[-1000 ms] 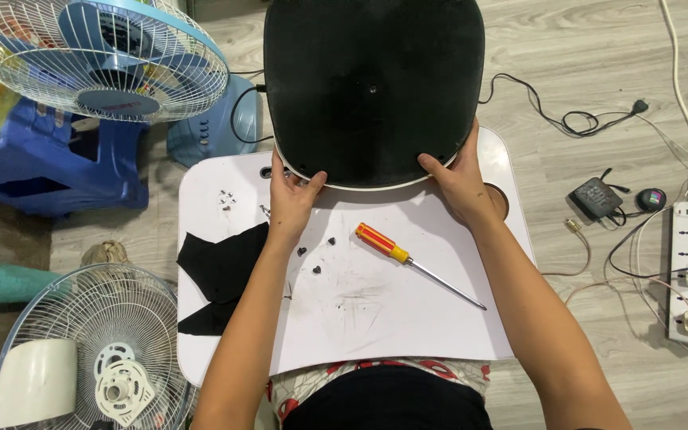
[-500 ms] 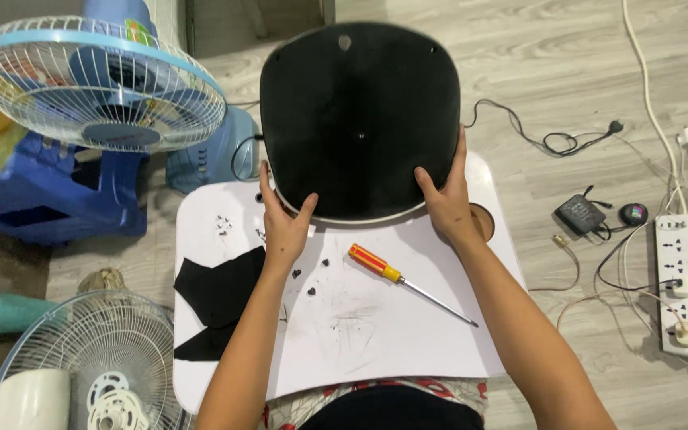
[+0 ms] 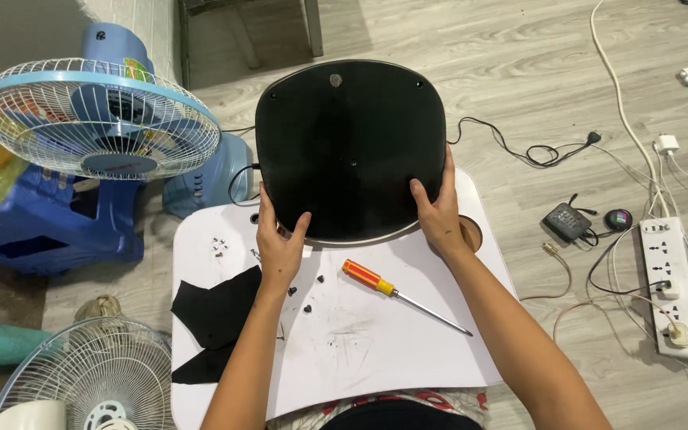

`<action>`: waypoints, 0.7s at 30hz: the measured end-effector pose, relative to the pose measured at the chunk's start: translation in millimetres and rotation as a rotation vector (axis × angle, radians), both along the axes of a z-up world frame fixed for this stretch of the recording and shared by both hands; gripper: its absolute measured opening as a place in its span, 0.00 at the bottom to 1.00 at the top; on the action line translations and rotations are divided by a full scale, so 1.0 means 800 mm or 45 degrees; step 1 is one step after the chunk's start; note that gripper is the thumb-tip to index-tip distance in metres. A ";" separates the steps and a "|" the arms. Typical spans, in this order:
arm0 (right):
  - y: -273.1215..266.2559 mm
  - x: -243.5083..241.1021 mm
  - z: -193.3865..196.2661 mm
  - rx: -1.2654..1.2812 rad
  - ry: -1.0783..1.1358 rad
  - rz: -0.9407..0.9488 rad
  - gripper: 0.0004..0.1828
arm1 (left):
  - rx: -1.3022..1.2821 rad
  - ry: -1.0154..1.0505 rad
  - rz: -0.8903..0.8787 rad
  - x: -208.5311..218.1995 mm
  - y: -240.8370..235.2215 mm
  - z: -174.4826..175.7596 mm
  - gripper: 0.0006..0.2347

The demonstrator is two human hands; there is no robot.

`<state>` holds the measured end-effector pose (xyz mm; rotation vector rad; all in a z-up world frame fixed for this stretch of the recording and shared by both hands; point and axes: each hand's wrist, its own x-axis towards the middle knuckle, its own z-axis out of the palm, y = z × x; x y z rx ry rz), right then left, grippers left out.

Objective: The person uses a screwdriver to remove screws from the back of a black electronic device. They separate the casing to reveal the internal components and wires, then reassemble the device by aligning the parts and securing them with screws.

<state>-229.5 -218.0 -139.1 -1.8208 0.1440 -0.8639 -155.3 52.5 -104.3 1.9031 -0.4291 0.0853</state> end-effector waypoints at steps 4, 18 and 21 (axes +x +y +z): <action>0.001 -0.003 0.006 0.010 -0.051 -0.005 0.40 | -0.108 -0.014 0.026 0.000 -0.001 -0.005 0.38; 0.001 -0.003 0.014 0.111 -0.187 0.004 0.30 | -0.122 -0.148 0.136 0.000 -0.001 -0.011 0.33; -0.003 -0.002 0.006 0.153 -0.123 0.092 0.31 | -0.081 -0.142 0.115 0.002 0.001 -0.015 0.34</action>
